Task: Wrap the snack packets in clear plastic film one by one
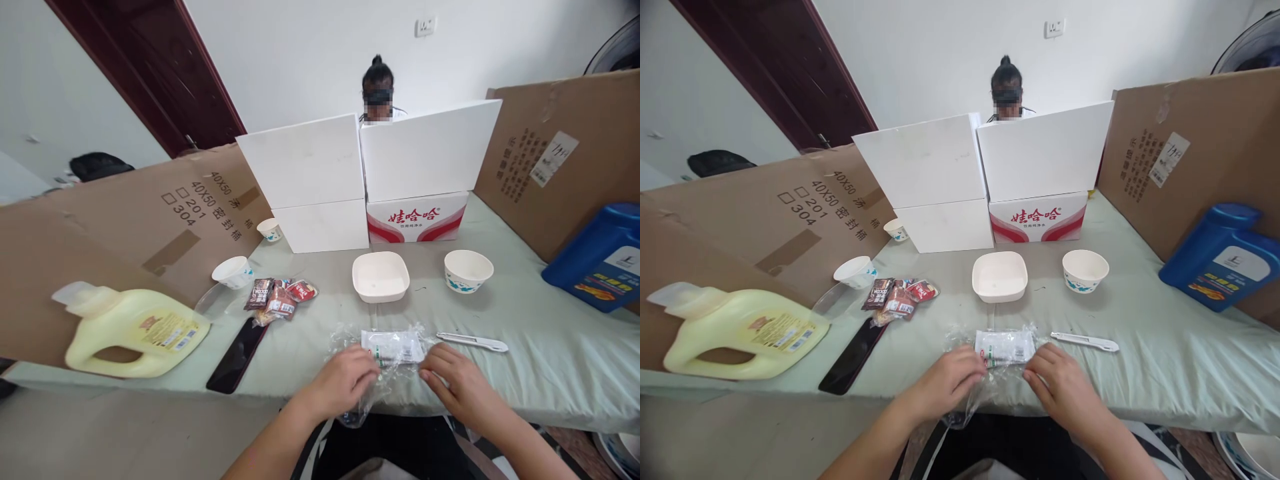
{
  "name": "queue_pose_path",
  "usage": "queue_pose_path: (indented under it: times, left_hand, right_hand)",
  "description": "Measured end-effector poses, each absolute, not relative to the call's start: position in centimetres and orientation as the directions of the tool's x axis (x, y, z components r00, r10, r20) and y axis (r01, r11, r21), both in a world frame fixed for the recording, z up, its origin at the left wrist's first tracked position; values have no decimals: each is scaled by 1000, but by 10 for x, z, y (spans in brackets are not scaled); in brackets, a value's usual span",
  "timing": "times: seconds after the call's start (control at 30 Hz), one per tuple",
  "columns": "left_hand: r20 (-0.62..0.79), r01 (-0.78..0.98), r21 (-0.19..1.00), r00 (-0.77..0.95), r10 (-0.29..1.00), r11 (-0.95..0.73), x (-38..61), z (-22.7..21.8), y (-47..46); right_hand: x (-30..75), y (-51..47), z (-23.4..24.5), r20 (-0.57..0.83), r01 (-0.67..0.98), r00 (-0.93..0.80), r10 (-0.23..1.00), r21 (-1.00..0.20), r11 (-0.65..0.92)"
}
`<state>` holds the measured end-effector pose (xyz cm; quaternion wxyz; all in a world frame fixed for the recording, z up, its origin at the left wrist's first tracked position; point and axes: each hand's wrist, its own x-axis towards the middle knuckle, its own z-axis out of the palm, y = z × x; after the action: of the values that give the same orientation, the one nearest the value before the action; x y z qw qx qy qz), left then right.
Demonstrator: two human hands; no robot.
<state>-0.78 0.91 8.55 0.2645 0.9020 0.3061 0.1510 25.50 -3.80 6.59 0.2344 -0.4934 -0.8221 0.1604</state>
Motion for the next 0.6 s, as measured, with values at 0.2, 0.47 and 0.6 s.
queue_pose_path:
  times: [0.2, 0.47, 0.6]
  left_hand:
    - [85, 610, 391, 722, 687, -690, 33, 47, 49]
    - [181, 588, 524, 629, 756, -616, 13, 35, 52]
    - [130, 534, 720, 524, 842, -444, 7, 47, 69]
  right_hand:
    - [248, -13, 19, 358, 895, -220, 907, -295, 334]
    - [267, -34, -8, 476, 894, -211, 854, -260, 366]
    - [263, -34, -1, 451, 888, -217, 866, -276, 367]
